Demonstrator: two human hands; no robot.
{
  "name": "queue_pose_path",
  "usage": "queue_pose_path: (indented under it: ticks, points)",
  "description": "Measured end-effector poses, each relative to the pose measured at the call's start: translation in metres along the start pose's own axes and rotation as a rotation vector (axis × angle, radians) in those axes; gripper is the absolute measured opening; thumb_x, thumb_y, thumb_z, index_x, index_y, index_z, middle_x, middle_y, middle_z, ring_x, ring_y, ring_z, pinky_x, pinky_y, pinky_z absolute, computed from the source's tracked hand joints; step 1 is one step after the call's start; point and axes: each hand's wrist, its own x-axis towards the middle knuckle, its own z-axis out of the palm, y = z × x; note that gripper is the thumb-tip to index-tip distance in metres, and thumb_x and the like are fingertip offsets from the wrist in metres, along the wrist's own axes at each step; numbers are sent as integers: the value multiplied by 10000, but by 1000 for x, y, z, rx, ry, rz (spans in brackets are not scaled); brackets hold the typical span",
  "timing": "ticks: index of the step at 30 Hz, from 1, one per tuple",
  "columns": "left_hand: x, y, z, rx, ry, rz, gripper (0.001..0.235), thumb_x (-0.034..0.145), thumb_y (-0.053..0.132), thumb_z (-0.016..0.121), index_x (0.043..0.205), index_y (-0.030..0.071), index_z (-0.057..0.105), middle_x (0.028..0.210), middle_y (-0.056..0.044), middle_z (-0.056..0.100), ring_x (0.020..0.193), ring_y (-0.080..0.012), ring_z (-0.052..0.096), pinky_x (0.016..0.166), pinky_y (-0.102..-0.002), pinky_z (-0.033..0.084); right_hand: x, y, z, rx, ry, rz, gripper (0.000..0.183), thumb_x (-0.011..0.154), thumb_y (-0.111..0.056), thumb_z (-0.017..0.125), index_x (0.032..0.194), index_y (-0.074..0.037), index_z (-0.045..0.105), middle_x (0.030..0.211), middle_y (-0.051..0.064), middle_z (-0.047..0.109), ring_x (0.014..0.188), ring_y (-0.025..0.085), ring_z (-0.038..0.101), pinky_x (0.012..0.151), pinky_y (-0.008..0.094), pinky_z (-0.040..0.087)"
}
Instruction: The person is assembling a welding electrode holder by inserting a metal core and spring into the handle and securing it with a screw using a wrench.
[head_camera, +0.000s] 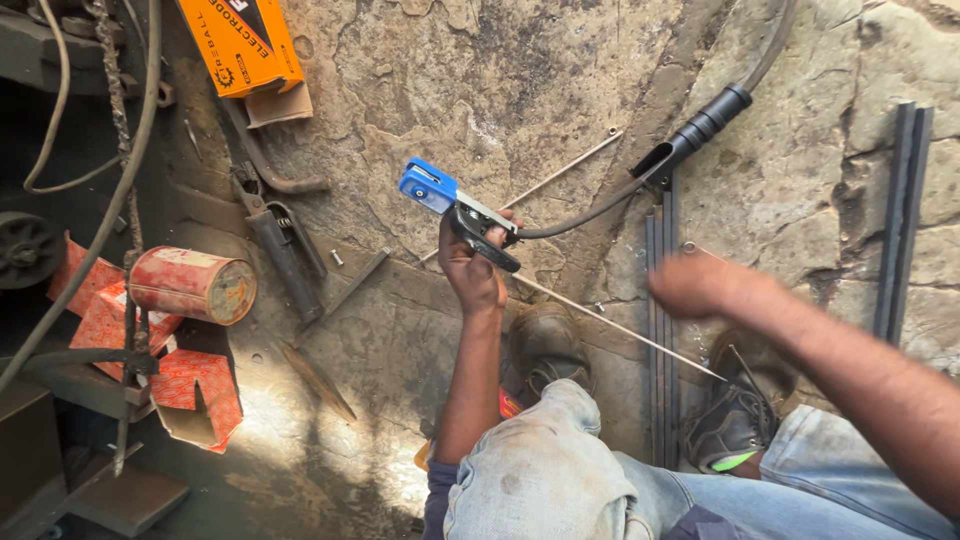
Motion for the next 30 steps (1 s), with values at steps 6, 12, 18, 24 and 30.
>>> queue_pose_path:
  ticks: [6,12,18,24,30]
  points:
    - [-8,4,6,19,-65,-74,487,857,-46,745,1315,24,593,1073,-134,712,997,-297,752,871,-518,673,24,25,-97,297,1088,126,198,984,-157,705,1137,-32,721,892,134,677,744,260,669,600,431,581]
    - [-11,8,0,-58,-65,-84,479,866,-35,748,1311,19,580,1075,-112,699,998,-286,755,889,-527,667,44,43,-101,158,1179,273,203,1023,-12,648,1081,-128,804,938,82,702,824,205,664,692,359,566]
    - [-11,13,2,-103,-106,-159,528,865,-31,745,1354,32,557,1038,-198,733,906,-304,748,860,-516,651,13,95,-45,357,1306,97,280,1069,82,569,957,-81,768,928,70,737,869,148,686,796,322,582]
    - [-9,28,18,-131,-84,-114,550,876,-67,709,1378,42,512,1059,-213,733,909,-330,750,865,-509,645,-4,63,30,695,1348,232,233,958,67,584,1022,-65,766,1014,99,736,916,199,705,811,350,598]
    - [-12,58,40,-145,-63,-22,561,878,-68,704,1397,37,522,1079,-184,716,957,-306,747,838,-499,660,36,4,47,526,1316,433,234,964,-233,801,1116,-67,737,965,99,700,792,253,638,727,425,497]
